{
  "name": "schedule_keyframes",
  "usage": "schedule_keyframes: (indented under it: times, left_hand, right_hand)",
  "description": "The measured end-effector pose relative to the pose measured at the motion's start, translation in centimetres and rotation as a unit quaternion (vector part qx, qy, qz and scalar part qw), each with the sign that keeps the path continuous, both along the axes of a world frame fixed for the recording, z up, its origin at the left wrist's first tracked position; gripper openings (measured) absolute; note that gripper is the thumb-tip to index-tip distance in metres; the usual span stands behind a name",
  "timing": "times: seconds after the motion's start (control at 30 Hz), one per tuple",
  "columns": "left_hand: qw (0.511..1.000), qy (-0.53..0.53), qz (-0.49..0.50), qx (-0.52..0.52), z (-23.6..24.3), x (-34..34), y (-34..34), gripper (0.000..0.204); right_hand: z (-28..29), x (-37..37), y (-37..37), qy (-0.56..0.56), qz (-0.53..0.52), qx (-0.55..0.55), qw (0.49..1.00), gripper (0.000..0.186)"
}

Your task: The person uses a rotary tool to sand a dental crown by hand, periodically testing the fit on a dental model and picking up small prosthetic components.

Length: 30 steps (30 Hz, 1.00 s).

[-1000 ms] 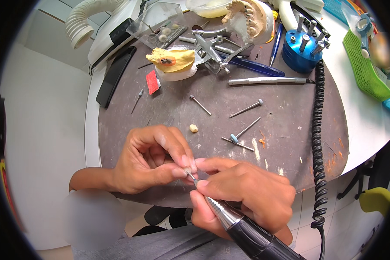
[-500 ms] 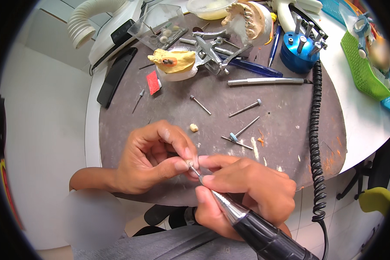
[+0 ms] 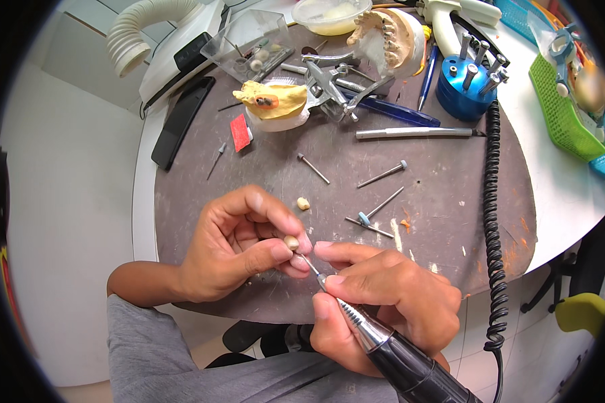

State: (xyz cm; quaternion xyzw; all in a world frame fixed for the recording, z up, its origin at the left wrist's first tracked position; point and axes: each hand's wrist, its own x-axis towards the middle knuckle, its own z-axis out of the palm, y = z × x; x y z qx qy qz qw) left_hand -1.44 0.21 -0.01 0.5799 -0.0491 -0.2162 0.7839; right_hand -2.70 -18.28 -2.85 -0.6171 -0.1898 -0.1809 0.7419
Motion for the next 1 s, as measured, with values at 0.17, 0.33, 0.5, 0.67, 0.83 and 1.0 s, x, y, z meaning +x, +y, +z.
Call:
schedule_keyframes:
  times: [0.17, 0.33, 0.5, 0.67, 0.83, 1.0]
  left_hand:
    - [1.000, -0.010, 0.001, -0.003, -0.1, 0.1, 0.0, 0.012]
    - [1.000, -0.019, -0.007, 0.015, 0.1, 0.1, 0.0, 0.013]
    - [1.000, -0.016, -0.010, 0.016, 0.2, 0.1, -0.1, 0.012]
    - [0.999, -0.024, -0.014, 0.019, -0.1, 0.1, 0.1, 0.012]
    - [1.000, 0.011, -0.020, 0.007, 0.2, 0.1, 0.1, 0.011]
    - [0.999, 0.034, -0.031, -0.007, 0.5, 0.2, 0.2, 0.010]
  right_hand:
    - [0.2, -0.1, 0.0, 0.017, 0.005, 0.003, 1.000, 0.018]
    - [0.5, 0.1, -0.1, 0.004, 0.016, -0.015, 1.000, 0.018]
    - [0.5, 0.5, 0.0, -0.009, 0.025, -0.029, 0.999, 0.018]
    - [0.6, 0.9, 0.2, -0.029, 0.037, -0.059, 0.997, 0.018]
    - [0.7, 0.8, 0.4, -0.020, 0.028, -0.049, 0.998, 0.019]
    - [0.4, 0.6, 0.3, -0.018, 0.021, -0.061, 0.998, 0.021]
